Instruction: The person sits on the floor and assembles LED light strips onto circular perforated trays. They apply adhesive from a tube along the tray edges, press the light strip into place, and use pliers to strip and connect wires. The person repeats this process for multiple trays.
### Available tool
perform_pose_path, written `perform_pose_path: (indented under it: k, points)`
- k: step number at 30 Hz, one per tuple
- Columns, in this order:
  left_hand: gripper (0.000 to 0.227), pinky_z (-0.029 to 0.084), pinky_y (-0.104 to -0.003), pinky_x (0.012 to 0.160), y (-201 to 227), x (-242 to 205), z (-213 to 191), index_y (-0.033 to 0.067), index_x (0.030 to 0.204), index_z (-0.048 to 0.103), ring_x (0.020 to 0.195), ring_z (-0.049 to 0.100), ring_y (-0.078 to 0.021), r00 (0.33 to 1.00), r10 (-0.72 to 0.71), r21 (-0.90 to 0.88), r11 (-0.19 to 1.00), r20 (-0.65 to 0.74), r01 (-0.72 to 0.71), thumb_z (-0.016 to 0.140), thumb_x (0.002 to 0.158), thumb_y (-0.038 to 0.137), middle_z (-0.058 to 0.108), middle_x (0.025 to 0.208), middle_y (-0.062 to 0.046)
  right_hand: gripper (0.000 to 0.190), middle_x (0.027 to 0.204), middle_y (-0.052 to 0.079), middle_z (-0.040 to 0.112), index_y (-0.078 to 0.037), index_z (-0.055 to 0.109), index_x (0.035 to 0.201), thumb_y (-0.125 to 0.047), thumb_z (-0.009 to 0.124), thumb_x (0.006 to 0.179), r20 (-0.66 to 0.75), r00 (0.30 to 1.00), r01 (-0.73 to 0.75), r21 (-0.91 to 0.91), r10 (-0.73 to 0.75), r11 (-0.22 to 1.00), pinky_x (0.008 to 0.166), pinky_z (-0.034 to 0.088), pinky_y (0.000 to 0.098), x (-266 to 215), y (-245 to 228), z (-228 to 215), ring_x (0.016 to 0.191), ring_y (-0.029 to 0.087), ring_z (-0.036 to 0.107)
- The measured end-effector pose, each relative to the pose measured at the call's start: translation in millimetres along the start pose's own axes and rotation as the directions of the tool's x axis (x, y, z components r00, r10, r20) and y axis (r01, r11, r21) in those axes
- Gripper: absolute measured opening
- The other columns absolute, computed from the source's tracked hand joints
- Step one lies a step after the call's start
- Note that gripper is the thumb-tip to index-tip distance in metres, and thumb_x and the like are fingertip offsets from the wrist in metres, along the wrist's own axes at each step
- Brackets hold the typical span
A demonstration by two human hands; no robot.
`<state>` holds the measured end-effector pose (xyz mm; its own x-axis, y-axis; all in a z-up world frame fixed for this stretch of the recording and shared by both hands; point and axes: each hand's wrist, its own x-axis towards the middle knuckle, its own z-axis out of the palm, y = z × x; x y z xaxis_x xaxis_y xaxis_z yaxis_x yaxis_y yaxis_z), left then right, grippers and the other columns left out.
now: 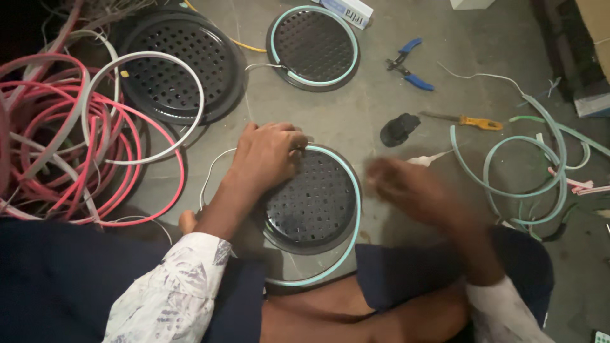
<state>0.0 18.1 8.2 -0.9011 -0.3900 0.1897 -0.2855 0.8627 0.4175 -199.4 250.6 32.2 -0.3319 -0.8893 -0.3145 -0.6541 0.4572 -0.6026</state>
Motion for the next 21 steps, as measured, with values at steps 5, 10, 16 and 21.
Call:
perform_pose_path:
  k: [5, 10, 16, 21]
  points:
    - [0.025, 0.042, -0.046, 0.077, 0.9, -1.3, -2.6, 0.0212, 0.1, 0.079, 0.098, 0.068, -0.0234, 0.999, 0.009, -0.041, 0.999, -0.033, -0.011, 0.075, 0.075, 0.017, 0.073, 0.096, 0.0, 0.041, 0.111, 0.017, 0.07, -0.013, 0.064, 0.13, -0.026, 0.07, 0.092, -0.104, 0.994, 0.018, -0.085, -0.027, 0.996, 0.08, 0.056, 0.0414, 22.3, -42.5, 20.6, 0.091, 0.031, 0.071]
    - [0.008, 0.044, -0.045, 0.079, 3.5, 0.6, 1.6, 0.0174, 0.091, 0.077, 0.096, 0.068, -0.0253, 0.998, -0.006, -0.05, 0.999, -0.056, 0.003, 0.073, 0.084, 0.018, 0.071, 0.093, -0.003, 0.044, 0.105, 0.015, 0.068, -0.017, 0.066, 0.131, -0.021, 0.073, 0.088, -0.127, 0.992, 0.017, -0.06, -0.025, 0.998, 0.079, 0.056, 0.0399, 19.1, -41.5, 22.1, 0.088, 0.03, 0.072]
    - [0.013, 0.045, -0.045, 0.081, 5.5, 2.6, 0.7, 0.0154, 0.092, 0.077, 0.094, 0.068, -0.0281, 0.998, -0.05, -0.109, 0.993, -0.023, 0.047, 0.073, 0.08, 0.016, 0.072, 0.092, -0.005, 0.037, 0.103, 0.014, 0.07, -0.017, 0.071, 0.127, -0.014, 0.071, 0.09, -0.151, 0.979, 0.135, -0.024, -0.137, 0.99, 0.079, 0.056, 0.0378, 18.0, -28.0, 26.6, 0.089, 0.026, 0.071]
    - [0.02, 0.048, -0.048, 0.085, 2.4, -10.3, -10.9, 0.0127, 0.099, 0.076, 0.096, 0.067, -0.0336, 0.99, -0.1, -0.079, 0.993, -0.104, 0.092, 0.076, 0.084, 0.026, 0.071, 0.099, -0.011, 0.054, 0.098, 0.017, 0.066, -0.025, 0.065, 0.139, -0.018, 0.076, 0.086, -0.096, 0.995, -0.018, -0.17, 0.002, 0.985, 0.077, 0.054, 0.0376, 11.4, -35.5, 25.1, 0.083, 0.026, 0.067]
